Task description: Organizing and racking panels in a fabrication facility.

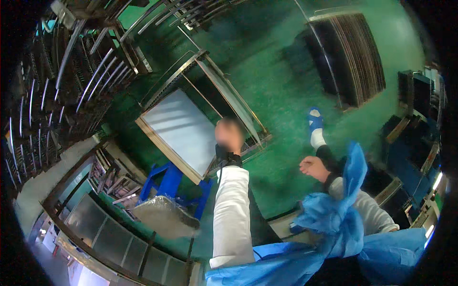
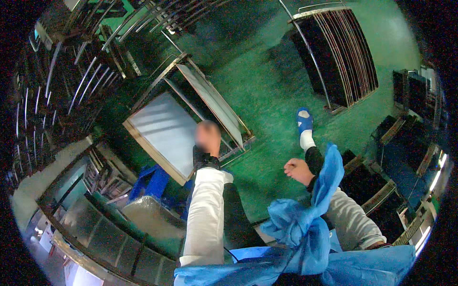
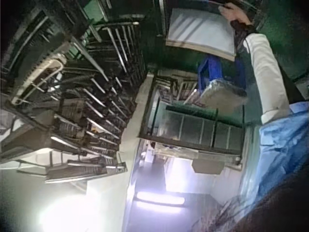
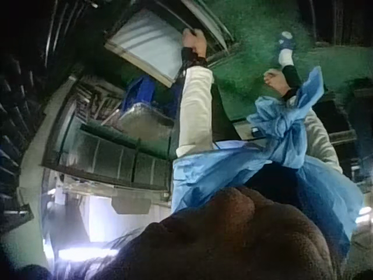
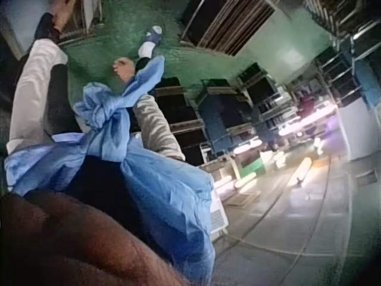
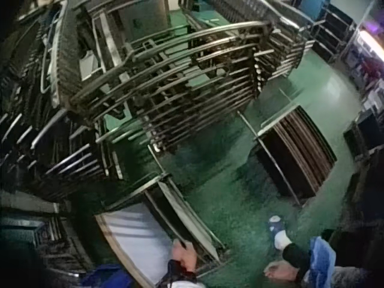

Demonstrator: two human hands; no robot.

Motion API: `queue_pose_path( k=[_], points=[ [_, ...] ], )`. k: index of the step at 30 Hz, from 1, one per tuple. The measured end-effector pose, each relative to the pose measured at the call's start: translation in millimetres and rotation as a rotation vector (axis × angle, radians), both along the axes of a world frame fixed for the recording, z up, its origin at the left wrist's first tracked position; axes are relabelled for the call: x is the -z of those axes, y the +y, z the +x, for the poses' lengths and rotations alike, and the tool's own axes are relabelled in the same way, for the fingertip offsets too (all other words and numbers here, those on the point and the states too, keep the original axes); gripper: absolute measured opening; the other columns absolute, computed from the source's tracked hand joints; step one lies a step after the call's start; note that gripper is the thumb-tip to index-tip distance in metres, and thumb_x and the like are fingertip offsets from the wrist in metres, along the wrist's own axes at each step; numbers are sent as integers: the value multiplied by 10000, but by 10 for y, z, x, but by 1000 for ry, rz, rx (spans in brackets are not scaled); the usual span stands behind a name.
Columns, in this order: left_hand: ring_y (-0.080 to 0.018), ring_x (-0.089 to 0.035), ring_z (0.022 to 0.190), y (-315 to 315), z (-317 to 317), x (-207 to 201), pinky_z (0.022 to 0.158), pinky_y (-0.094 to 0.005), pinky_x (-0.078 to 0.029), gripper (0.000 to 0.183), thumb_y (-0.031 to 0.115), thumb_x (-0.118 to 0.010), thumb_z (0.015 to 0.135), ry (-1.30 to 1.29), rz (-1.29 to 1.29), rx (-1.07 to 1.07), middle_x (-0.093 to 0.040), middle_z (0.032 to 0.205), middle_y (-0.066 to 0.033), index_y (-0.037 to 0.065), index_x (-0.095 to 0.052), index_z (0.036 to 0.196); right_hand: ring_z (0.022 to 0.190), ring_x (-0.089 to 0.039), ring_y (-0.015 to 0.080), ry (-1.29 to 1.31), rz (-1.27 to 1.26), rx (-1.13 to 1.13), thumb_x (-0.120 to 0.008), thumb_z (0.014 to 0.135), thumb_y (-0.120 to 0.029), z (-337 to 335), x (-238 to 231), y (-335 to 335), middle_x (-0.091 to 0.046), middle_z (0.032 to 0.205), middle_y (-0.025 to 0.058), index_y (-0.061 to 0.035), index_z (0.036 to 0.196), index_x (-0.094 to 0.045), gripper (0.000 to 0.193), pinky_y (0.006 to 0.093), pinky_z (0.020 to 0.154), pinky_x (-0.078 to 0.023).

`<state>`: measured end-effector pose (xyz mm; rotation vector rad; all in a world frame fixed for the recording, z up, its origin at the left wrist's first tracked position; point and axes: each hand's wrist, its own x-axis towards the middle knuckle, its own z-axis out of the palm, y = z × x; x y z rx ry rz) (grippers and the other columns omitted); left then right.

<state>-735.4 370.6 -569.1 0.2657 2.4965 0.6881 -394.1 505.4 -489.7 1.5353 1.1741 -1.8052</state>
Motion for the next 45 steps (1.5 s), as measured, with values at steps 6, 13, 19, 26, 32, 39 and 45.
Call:
queue_pose_path(
  k=[6,13,19,26,32,39,45],
  points=[
    [-475,-580,767,-240,-152,-124,658,-528,-458,173,96,-459,833,45,-17,21,-599,816,-301,-46,-550,870,691,-636,165,8,-15,39,-548,834,-20,677,215,308,-628,766,87,17,861,-612,79,290,581,-521],
    [-466,-574,687,-857,-444,-445,586,-510,-440,175,118,-494,838,91,-292,-42,-575,708,-281,-50,-523,799,696,-636,177,85,179,-76,-531,841,-23,273,-101,367,-641,794,94,22,860,-617,99,302,597,-521],
    [-474,-581,705,-1204,-677,-605,599,-521,-443,187,121,-521,867,-62,-248,-12,-588,730,-288,-57,-540,815,697,-635,176,38,151,-137,-542,839,-9,-70,-52,-104,-641,799,93,20,874,-628,98,300,601,-523],
    [-458,-614,721,-1944,-760,8,631,-507,-487,214,156,-555,870,62,-353,110,-617,753,-278,-56,-576,865,675,-624,158,221,102,23,-511,851,10,-674,-120,-923,-650,775,94,32,876,-626,119,295,609,-526],
    [-415,-633,762,-2036,-925,-410,642,-468,-513,233,193,-592,849,-76,-320,199,-638,772,-263,-37,-622,875,701,-641,158,69,37,-26,-491,895,-22,-854,-573,-1494,-652,782,106,24,904,-623,139,286,626,-530],
    [-300,-660,737,-2871,-961,307,609,-376,-534,225,160,-660,782,-72,30,352,-660,777,-173,-17,-656,921,705,-639,171,88,-13,38,-509,910,-44,-680,-721,-1785,-654,804,111,29,924,-622,135,296,644,-538],
    [-189,-633,673,-2573,-899,175,553,-312,-511,237,105,-646,768,-233,-168,-61,-635,813,-120,-48,-621,948,700,-635,165,74,29,125,-504,913,-33,-324,-619,-1541,-652,796,100,30,923,-621,134,294,628,-529]
  ],
)
